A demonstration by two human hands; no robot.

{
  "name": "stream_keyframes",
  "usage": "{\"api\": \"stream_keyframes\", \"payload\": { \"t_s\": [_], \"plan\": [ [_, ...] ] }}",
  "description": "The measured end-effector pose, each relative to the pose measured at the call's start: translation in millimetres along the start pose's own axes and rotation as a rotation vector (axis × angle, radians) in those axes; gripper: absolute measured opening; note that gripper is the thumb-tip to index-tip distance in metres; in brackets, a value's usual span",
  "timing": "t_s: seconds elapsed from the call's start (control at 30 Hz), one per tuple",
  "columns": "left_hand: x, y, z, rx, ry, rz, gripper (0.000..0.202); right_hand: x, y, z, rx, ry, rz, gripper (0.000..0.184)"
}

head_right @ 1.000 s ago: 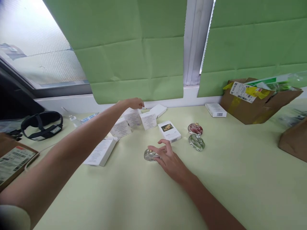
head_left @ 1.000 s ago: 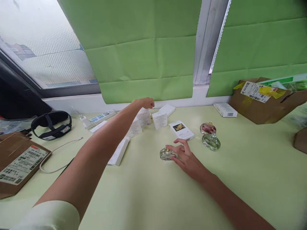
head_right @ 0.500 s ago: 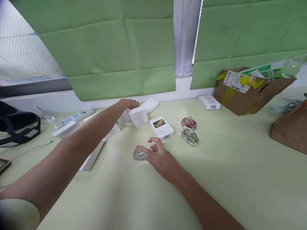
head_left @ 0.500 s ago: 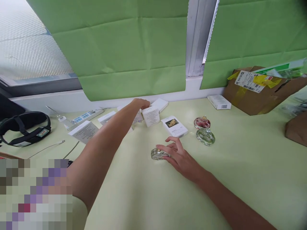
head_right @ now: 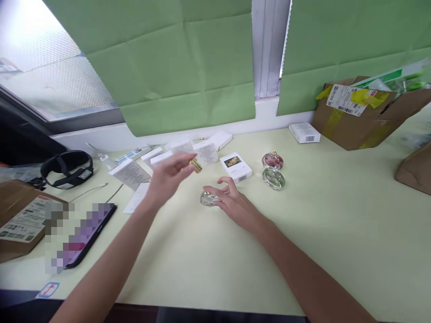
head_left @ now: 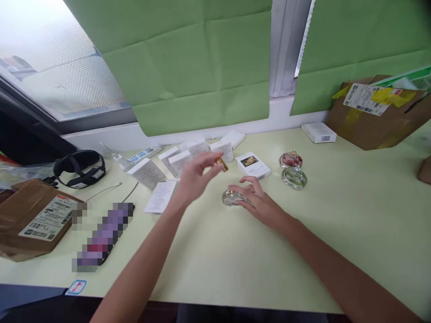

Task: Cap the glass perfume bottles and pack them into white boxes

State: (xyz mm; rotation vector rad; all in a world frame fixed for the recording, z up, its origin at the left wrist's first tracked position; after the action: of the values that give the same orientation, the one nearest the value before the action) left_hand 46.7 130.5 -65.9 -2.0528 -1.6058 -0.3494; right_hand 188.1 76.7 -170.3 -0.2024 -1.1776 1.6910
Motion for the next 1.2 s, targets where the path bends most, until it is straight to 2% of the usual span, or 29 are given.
{"api": "stream_keyframes", "payload": {
  "t_s": [0.07, 0.17, 0.3, 0.57, 0.8, 1.2],
  "plan": [
    [-28, 8.2, 12, -0.079, -0.01, -0.026, 0.031, -1, -2, 2, -0.006, -0.006, 0.002, 0.044],
    [-41, 11.8, 20, -0.105, 0.047, -0.064, 0.03, -1, -4, 3, -0.007, -0.007, 0.004, 0.042],
    [-42, 16.2, 26, -0.109, 0.037, -0.041, 0.029, -2, -4, 0, 0.064, -0.007, -0.017, 0.045],
    [-52, 25.7, 23, -0.102, 0.074, -0.011, 0.036, -4, 3, -10, 0.108, 0.034, -0.05, 0.06],
    [-55, 36.8, 22, 0.069, 0.08, 0.053, 0.041, -3, 0, -2, 0.076, -0.011, -0.03, 0.069],
    [-59, 36.9, 37, 0.009, 0.041, 0.066, 0.028, -1, -3, 3, 0.062, -0.011, -0.001, 0.052]
  ]
}}
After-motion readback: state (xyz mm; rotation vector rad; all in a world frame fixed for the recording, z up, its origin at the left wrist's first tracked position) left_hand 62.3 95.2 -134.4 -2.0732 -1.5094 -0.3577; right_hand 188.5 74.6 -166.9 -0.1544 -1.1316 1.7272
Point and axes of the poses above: each hand's wrist, its own x-axis towards the middle knuckle, its own y-axis out of the palm, z = x × y, the point moved 10 cm from there along x, towards the middle knuckle, and after that the axes turned 11 degrees about -x, right-handed, at the moved point
